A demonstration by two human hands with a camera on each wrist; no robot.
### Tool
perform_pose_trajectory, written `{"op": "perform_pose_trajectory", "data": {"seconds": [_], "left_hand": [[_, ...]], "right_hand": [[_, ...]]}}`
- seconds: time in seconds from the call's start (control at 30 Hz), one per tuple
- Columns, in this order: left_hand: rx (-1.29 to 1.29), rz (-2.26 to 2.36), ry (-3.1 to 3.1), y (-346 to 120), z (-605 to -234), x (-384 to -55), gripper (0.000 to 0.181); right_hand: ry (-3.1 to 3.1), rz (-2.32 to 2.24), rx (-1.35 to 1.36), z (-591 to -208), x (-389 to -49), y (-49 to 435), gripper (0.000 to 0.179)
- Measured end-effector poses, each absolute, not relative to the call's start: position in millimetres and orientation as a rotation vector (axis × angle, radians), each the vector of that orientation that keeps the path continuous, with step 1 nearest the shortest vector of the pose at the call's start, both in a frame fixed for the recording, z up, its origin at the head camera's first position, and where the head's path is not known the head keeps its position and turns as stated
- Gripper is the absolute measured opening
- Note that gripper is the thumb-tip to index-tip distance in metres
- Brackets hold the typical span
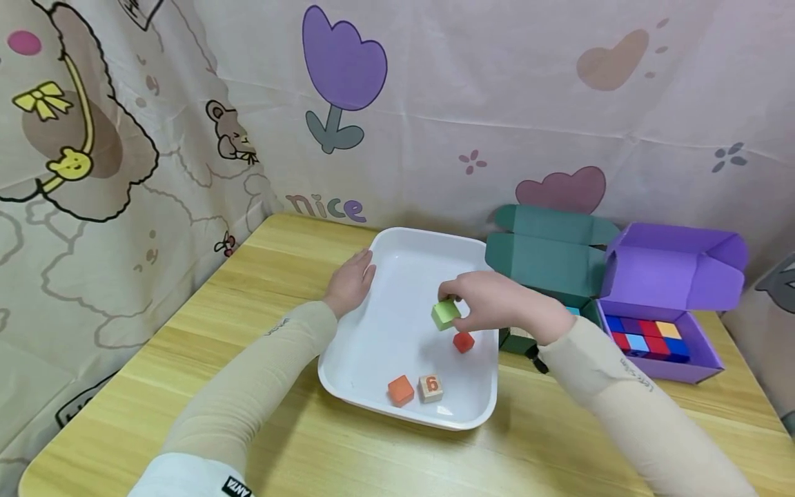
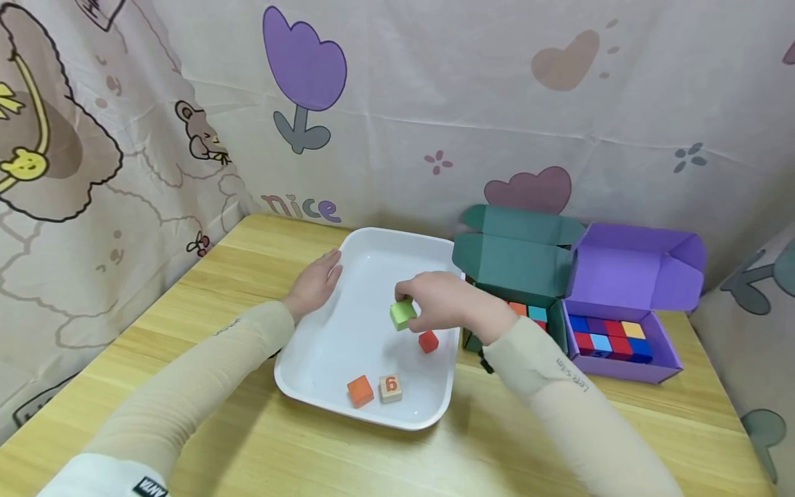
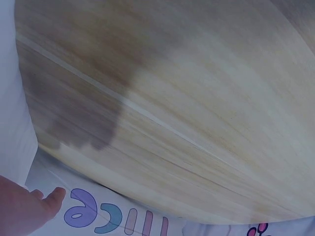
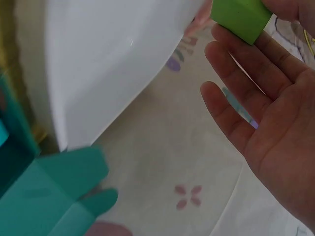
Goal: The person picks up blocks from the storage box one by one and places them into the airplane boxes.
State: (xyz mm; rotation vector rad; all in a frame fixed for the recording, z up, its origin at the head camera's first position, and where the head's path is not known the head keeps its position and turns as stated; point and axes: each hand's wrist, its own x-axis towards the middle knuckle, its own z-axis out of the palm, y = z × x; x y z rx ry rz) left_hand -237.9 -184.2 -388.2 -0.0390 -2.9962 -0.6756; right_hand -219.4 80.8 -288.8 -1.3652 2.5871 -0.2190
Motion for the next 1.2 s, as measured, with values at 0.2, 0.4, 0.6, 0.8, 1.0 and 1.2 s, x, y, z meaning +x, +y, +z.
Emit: {"op": "perform_pose_trajectory", "data": {"seconds": [0.2, 0.4, 0.6, 0.8, 1.0, 1.2], "left_hand": [[-0.039, -0.663, -3.001, -184, -388, -238, 0.05], [-0.046, -0.657, -3.01, -184, -389, -238, 0.05], [-0.055, -0.661, -3.003, -184, -391, -241, 0.05], [-0.05, -0.662, -3.006, -186, -391, -239, 0.051], [-0.05, -0.657, -3.01, -185, -390, -238, 0.051], [-0.056, -0.666, -3.007, -184, -390, -240, 0.051]], "right_hand": [[2.669, -0.237, -1.331, -286, -223, 111, 0.02], [2.732, -0.267, -1.222, -282, -225, 141, 0.022], [2.753, -0.327, -1.167, -278, -229, 177, 0.02], [2.787, -0.314, -1.075, -281, -233, 213, 0.024], [2.82, -0.305, -0.965, -287, -234, 249, 0.028], [2.86, -0.311, -0.909, -296, -235, 284, 0.027]]}}
